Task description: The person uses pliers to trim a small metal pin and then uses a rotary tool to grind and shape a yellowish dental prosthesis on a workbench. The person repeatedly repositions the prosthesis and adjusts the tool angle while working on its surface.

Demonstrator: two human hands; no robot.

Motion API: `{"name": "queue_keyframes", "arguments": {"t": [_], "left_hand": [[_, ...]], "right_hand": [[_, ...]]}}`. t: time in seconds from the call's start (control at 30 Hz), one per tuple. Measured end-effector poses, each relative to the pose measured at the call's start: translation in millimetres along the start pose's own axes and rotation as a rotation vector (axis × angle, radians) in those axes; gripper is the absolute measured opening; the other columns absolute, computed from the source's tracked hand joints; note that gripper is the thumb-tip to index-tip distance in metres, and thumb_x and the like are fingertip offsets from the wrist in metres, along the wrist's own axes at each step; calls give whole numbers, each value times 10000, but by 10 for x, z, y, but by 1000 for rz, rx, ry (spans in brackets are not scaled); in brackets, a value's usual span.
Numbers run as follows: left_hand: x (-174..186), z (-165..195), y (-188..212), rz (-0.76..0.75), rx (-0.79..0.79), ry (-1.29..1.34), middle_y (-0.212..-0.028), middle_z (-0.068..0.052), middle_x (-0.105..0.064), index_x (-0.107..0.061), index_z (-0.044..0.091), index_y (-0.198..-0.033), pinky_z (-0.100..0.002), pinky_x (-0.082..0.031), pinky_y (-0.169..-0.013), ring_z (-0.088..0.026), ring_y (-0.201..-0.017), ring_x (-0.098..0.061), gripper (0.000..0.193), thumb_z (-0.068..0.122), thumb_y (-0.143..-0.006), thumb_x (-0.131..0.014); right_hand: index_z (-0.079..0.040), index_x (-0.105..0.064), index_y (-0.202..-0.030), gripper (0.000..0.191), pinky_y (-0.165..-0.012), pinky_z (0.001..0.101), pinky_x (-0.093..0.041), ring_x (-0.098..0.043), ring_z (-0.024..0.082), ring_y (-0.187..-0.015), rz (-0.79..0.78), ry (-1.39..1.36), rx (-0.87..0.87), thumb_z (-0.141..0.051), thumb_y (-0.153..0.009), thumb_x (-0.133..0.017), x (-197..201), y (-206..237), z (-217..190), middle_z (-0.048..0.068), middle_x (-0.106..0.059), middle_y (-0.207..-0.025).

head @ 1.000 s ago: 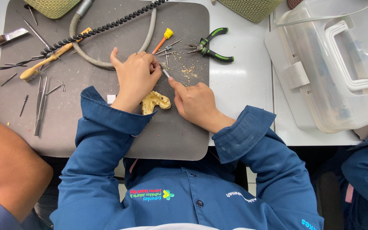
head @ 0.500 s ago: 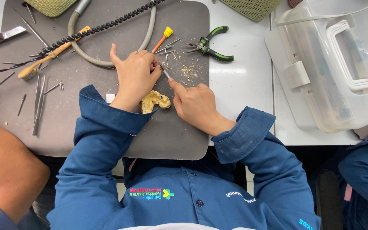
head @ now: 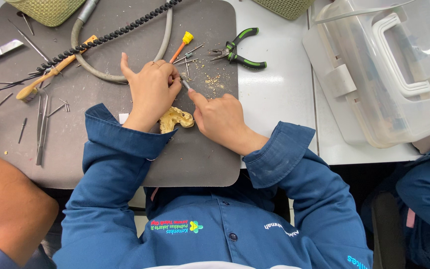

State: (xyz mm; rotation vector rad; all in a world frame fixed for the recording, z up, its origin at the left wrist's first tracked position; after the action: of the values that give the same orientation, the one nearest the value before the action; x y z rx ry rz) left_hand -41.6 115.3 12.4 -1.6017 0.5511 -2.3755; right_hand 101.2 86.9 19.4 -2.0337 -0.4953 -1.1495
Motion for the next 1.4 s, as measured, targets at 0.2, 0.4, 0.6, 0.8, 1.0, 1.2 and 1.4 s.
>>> {"name": "queue_keyframes", "arguments": {"t": [0.2,0.4,0.6,0.8,1.0,1.2,1.4], "left_hand": [[-10,-46,29,-20,73,4,-764,61,-627,-696,171,-791,-721,-99,-1136,-171,-827,-641,89,171,-874,-730],[-32,-80,39,-4,116,2,-759,65,-628,-699,178,-784,-719,-111,-1133,-173,-828,-647,91,188,-867,-737],[-57,-115,56,-38,128,15,-769,59,-635,-705,177,-791,-728,-105,-1129,-181,-838,-645,89,192,-875,-732],[-37,-102,41,-57,90,14,-788,66,-652,-721,182,-805,-747,-87,-1129,-178,-858,-649,78,179,-883,-723],[-39,-101,40,-62,68,30,-739,65,-636,-716,170,-798,-749,-77,-1132,-171,-849,-659,71,179,-866,-732],[-81,-114,51,-110,80,-4,-670,41,-637,-708,157,-739,-708,-123,-1131,-186,-796,-672,108,191,-834,-745],[-93,-127,26,-140,90,-21,-687,-8,-692,-719,138,-710,-655,-185,-1115,-221,-747,-677,134,203,-827,-734]], "right_hand": [[-45,-710,-1235,375,-555,375,-427,-611,239,-479,-2,16,-4,-119,-869,-681,-10,1,-21,56,-651,-561],[-44,-711,-1233,381,-547,371,-419,-605,225,-470,-16,45,0,-121,-861,-687,22,60,-61,53,-645,-561],[-45,-714,-1235,382,-527,376,-409,-595,226,-453,-30,63,6,-124,-863,-686,61,51,-89,37,-632,-538],[-29,-698,-1237,420,-505,386,-422,-593,246,-412,-167,154,13,-187,-848,-685,-44,-52,-91,31,-624,-497],[-42,-700,-1231,410,-522,384,-430,-601,237,-404,-159,213,39,-192,-851,-675,-89,-42,-128,40,-633,-504],[-44,-702,-1231,408,-508,370,-416,-608,214,-413,-116,245,66,-162,-844,-655,-92,-3,-133,33,-638,-509],[-45,-703,-1216,389,-502,362,-395,-602,200,-408,-99,273,61,-146,-846,-639,-97,-4,-164,25,-630,-496]]}}
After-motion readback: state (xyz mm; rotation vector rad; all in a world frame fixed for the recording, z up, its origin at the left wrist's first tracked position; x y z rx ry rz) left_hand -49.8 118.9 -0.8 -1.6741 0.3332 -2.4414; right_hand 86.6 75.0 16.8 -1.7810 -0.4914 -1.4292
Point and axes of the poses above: each hand's wrist, its own y-axis away from the middle knuckle, its own x-axis out of the back of the hand, z = x × y, the point moved 9 cm from there along -y, towards the middle knuckle
